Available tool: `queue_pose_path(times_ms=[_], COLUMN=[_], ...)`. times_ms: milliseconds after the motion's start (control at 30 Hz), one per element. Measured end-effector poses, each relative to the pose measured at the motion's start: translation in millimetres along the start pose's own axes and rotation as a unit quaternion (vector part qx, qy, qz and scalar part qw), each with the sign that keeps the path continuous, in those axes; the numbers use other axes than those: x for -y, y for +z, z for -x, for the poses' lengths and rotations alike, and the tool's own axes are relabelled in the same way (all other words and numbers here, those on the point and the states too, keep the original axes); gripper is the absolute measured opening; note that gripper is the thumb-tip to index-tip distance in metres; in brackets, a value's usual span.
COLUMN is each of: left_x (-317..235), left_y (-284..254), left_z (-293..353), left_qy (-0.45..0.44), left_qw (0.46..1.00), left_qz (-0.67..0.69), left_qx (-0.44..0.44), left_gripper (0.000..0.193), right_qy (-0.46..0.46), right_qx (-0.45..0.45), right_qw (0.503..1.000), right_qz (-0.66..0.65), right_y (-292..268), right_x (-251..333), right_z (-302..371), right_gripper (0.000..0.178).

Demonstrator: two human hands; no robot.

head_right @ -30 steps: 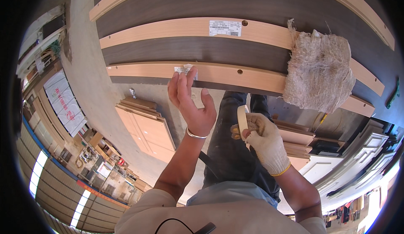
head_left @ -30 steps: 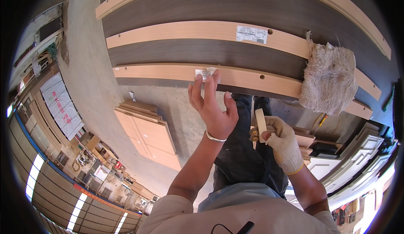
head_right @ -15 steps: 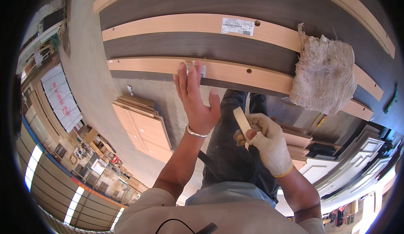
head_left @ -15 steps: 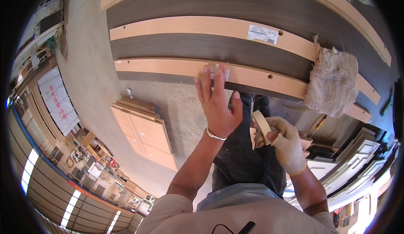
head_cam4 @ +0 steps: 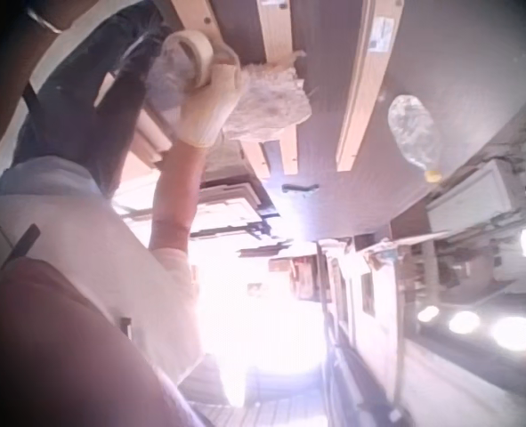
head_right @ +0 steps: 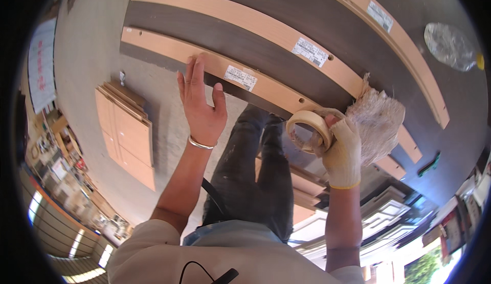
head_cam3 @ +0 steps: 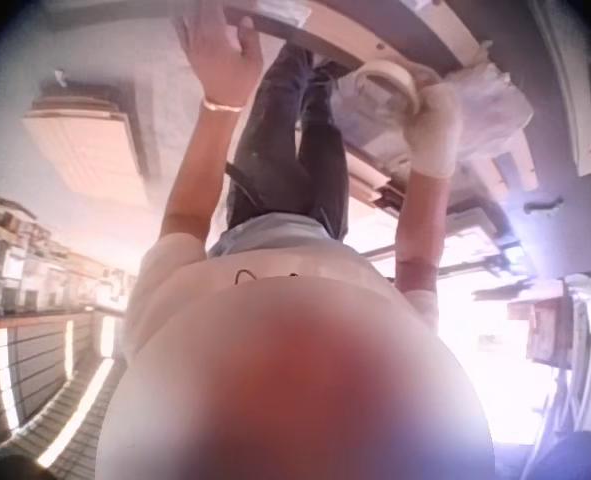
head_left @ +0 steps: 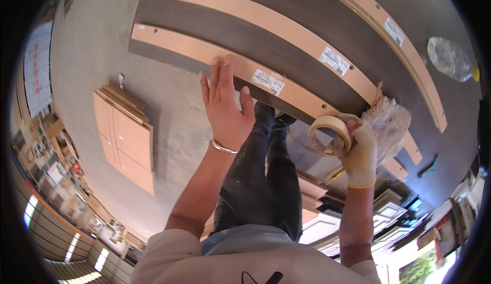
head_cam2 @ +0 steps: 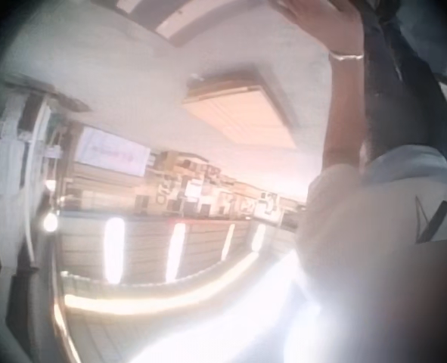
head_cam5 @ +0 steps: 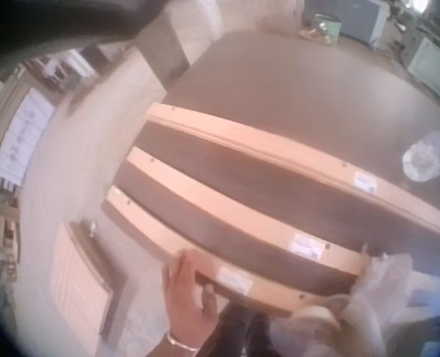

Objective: The person scrapes the edges of several wooden strips on a workbench using a handheld scraper. They wipe the strips with a cloth, apply tape, and continue scraping along the edges to remove material.

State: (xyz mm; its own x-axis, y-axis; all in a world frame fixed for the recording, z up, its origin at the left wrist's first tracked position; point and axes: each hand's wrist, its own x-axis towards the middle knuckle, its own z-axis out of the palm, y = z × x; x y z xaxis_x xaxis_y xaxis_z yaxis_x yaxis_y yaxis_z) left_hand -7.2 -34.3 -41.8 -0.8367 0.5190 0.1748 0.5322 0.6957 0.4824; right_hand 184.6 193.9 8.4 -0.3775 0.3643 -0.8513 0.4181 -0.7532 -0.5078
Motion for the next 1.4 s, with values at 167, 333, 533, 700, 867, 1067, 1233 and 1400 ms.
queue_pose_path(times_ms=[167, 333, 533, 700, 867, 1067, 1233, 1400], left_x=[-27.3, -46.2, -49.1, -45.1, -42.3, -44.5, -42.1, -48.0], left_y=[1.3, 3.5, -3.9, -4.9, -4.7, -3.6, -12.3, -7.4], left_z=[11.7, 4.2, -23.8, -46.6, -56.3, -55.4, -46.4, -38.1], left_qy=[0.009, -0.004, 0.013, 0.046, 0.062, 0.094, 0.117, 0.137], left_qw=[0.998, 0.999, 0.989, 0.971, 0.958, 0.95, 0.963, 0.961], left_qz=[0.033, 0.034, -0.076, -0.11, -0.11, -0.146, -0.102, -0.144], left_qx=[-0.044, -0.021, 0.13, 0.208, 0.256, 0.259, 0.219, 0.19], left_gripper=[0.032, 0.027, 0.016, 0.012, 0.012, 0.011, 0.01, 0.014], right_qy=[0.019, 0.057, 0.089, 0.104, 0.112, 0.108, 0.112, 0.115], right_qx=[-0.02, -0.017, -0.087, -0.08, -0.075, -0.065, -0.061, -0.049], right_qw=[0.999, 0.998, 0.992, 0.991, 0.989, 0.99, 0.99, 0.989], right_qz=[0.018, -0.029, -0.026, -0.033, -0.058, -0.058, -0.068, -0.079], right_y=[0.6, 7.4, 17.7, 23.1, 27.2, 25.4, 24.8, 24.1], right_x=[-5.0, 0.6, 9.9, 16.3, 19.4, 19.0, 17.0, 18.0], right_z=[-17.8, -19.9, -26.2, -27.0, -27.0, -28.5, -31.2, -30.8], right_gripper=[0.026, 0.024, 0.019, 0.018, 0.016, 0.016, 0.017, 0.019])
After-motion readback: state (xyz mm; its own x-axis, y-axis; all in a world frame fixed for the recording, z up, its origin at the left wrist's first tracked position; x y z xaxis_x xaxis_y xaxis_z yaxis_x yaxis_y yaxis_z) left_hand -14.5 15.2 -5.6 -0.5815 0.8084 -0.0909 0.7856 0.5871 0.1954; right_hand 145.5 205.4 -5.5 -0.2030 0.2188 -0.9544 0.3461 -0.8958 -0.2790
